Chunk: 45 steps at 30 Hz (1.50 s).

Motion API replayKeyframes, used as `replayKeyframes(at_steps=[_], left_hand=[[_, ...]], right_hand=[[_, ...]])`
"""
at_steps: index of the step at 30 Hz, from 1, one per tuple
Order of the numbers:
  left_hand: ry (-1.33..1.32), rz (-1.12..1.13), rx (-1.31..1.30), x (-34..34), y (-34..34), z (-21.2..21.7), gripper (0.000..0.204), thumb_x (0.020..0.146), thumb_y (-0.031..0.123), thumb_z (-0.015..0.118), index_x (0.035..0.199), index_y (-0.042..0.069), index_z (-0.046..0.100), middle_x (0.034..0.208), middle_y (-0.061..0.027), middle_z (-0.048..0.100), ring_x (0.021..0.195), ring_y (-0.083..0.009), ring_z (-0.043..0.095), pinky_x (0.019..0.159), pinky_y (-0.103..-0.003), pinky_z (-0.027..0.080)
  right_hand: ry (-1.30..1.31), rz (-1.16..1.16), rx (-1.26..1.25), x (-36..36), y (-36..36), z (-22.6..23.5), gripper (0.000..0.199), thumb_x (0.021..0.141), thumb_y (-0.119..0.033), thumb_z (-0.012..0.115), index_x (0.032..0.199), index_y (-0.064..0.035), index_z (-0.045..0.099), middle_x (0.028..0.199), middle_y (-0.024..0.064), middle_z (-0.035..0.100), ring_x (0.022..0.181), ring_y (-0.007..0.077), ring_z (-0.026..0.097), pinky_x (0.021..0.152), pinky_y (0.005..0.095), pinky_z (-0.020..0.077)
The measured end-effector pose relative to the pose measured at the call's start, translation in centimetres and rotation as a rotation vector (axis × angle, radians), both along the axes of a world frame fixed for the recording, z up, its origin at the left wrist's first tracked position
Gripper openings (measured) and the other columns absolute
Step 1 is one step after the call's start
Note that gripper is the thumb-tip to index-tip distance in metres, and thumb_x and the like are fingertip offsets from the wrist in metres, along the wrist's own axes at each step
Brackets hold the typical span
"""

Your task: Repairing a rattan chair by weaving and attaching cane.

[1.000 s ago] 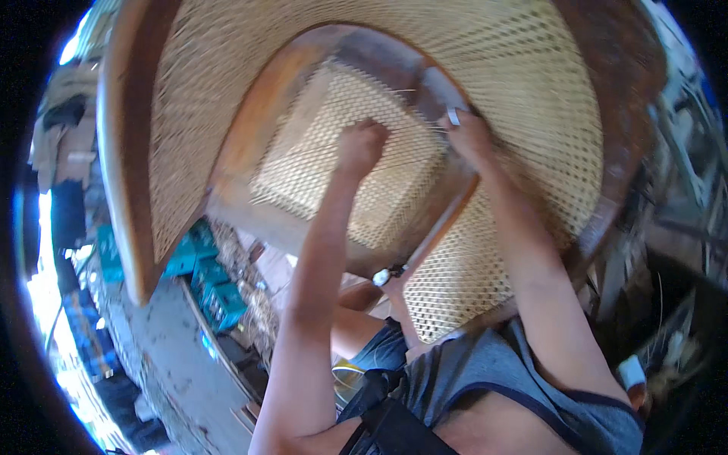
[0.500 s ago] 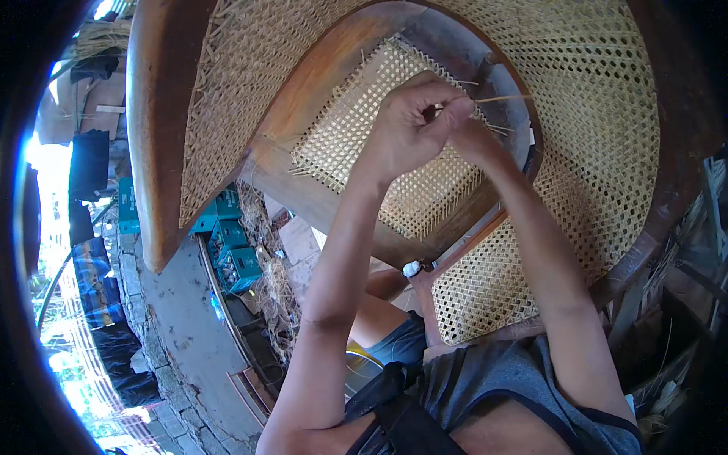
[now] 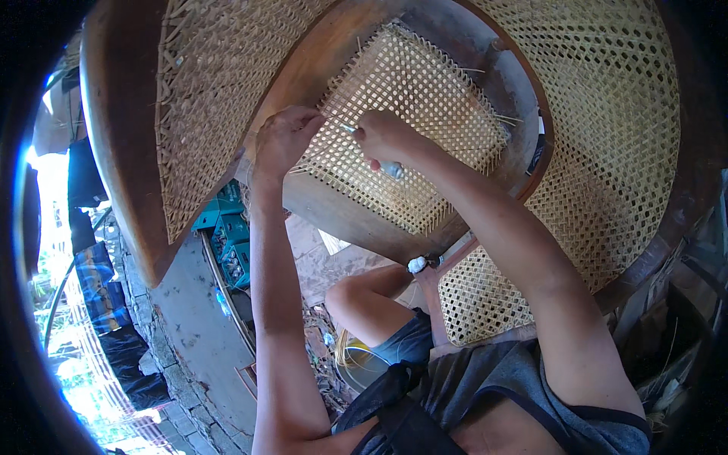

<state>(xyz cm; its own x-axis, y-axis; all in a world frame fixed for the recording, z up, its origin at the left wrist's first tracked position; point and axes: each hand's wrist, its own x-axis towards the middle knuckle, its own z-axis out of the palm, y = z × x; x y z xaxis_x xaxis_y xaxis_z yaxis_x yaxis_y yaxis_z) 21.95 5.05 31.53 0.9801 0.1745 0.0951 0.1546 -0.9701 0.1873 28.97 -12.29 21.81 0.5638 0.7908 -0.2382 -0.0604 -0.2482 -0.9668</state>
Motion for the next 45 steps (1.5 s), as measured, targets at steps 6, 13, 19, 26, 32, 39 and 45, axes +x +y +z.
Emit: replayKeyframes(at_steps=[6, 13, 19, 26, 32, 39, 45], left_hand=[[0.036, 0.042, 0.084, 0.1, 0.1, -0.4, 0.017, 0.080, 0.028, 0.071, 0.089, 0.014, 0.074, 0.089, -0.0059, 0.070, 0.081, -0.0248, 0.069, 0.071, -0.036, 0.053], [0.019, -0.019, 0.133, 0.6, 0.3, -1.1, 0.015, 0.080, 0.026, 0.069, 0.087, 0.013, 0.073, 0.089, -0.0073, 0.068, 0.082, -0.0278, 0.067, 0.074, -0.039, 0.053], [0.112, -0.022, 0.071, 1.4, 0.9, -1.3, 0.017, 0.083, 0.027, 0.068, 0.092, 0.012, 0.072, 0.092, -0.0051, 0.068, 0.088, -0.0271, 0.067, 0.075, -0.039, 0.052], [0.141, -0.017, 0.049, 1.4, 1.0, -1.5, 0.019, 0.084, 0.029, 0.068, 0.093, 0.013, 0.072, 0.091, -0.0054, 0.068, 0.086, -0.0268, 0.067, 0.074, -0.040, 0.052], [0.165, -0.034, 0.102, 1.0, 0.0, -1.2, 0.023, 0.083, 0.033, 0.069, 0.096, 0.014, 0.072, 0.093, -0.0069, 0.070, 0.081, -0.0281, 0.068, 0.073, -0.041, 0.052], [-0.315, 0.177, -0.734, -1.4, 0.5, -0.2, 0.019, 0.086, 0.017, 0.067, 0.100, 0.004, 0.070, 0.092, -0.0061, 0.070, 0.077, -0.0207, 0.066, 0.070, -0.034, 0.053], [-0.386, 0.050, -0.138, -1.9, -0.9, -1.4, 0.015, 0.087, 0.010, 0.064, 0.100, 0.007, 0.071, 0.094, -0.0091, 0.069, 0.080, -0.0237, 0.068, 0.074, -0.035, 0.054]], right_hand=[[-0.161, 0.096, -0.179, 0.9, 2.5, 0.6, 0.031, 0.088, -0.012, 0.051, 0.066, 0.0022, 0.067, 0.058, 0.0108, 0.067, 0.058, 0.0214, 0.069, 0.064, 0.0350, 0.0564], [-0.238, -0.036, -0.105, -0.2, 3.4, 1.1, 0.030, 0.090, -0.011, 0.048, 0.068, 0.0039, 0.062, 0.056, 0.0149, 0.063, 0.053, 0.0242, 0.068, 0.060, 0.0380, 0.0546], [-0.103, -0.001, -0.083, 0.1, 2.7, 1.7, 0.022, 0.082, -0.004, 0.048, 0.066, 0.0053, 0.060, 0.060, 0.0163, 0.064, 0.053, 0.0236, 0.068, 0.054, 0.0372, 0.0539], [0.080, 0.045, -0.027, 1.3, 2.6, 2.0, 0.019, 0.078, -0.001, 0.048, 0.063, 0.0057, 0.059, 0.057, 0.0147, 0.062, 0.048, 0.0233, 0.065, 0.043, 0.0375, 0.0505], [0.135, 0.089, -0.060, 1.5, 3.1, 1.0, 0.026, 0.085, -0.004, 0.049, 0.061, 0.0048, 0.056, 0.056, 0.0145, 0.060, 0.046, 0.0234, 0.063, 0.042, 0.0372, 0.0500], [-0.213, 0.036, -0.121, 0.6, 3.7, 0.2, 0.054, 0.101, -0.031, 0.045, 0.060, 0.0010, 0.060, 0.054, 0.0156, 0.061, 0.043, 0.0206, 0.060, 0.056, 0.0374, 0.0543], [-0.273, -0.031, -0.332, 0.9, -2.2, -0.5, 0.041, 0.098, -0.026, 0.048, 0.078, 0.0055, 0.063, 0.064, 0.0169, 0.065, 0.046, 0.0226, 0.064, 0.058, 0.0365, 0.0570]])
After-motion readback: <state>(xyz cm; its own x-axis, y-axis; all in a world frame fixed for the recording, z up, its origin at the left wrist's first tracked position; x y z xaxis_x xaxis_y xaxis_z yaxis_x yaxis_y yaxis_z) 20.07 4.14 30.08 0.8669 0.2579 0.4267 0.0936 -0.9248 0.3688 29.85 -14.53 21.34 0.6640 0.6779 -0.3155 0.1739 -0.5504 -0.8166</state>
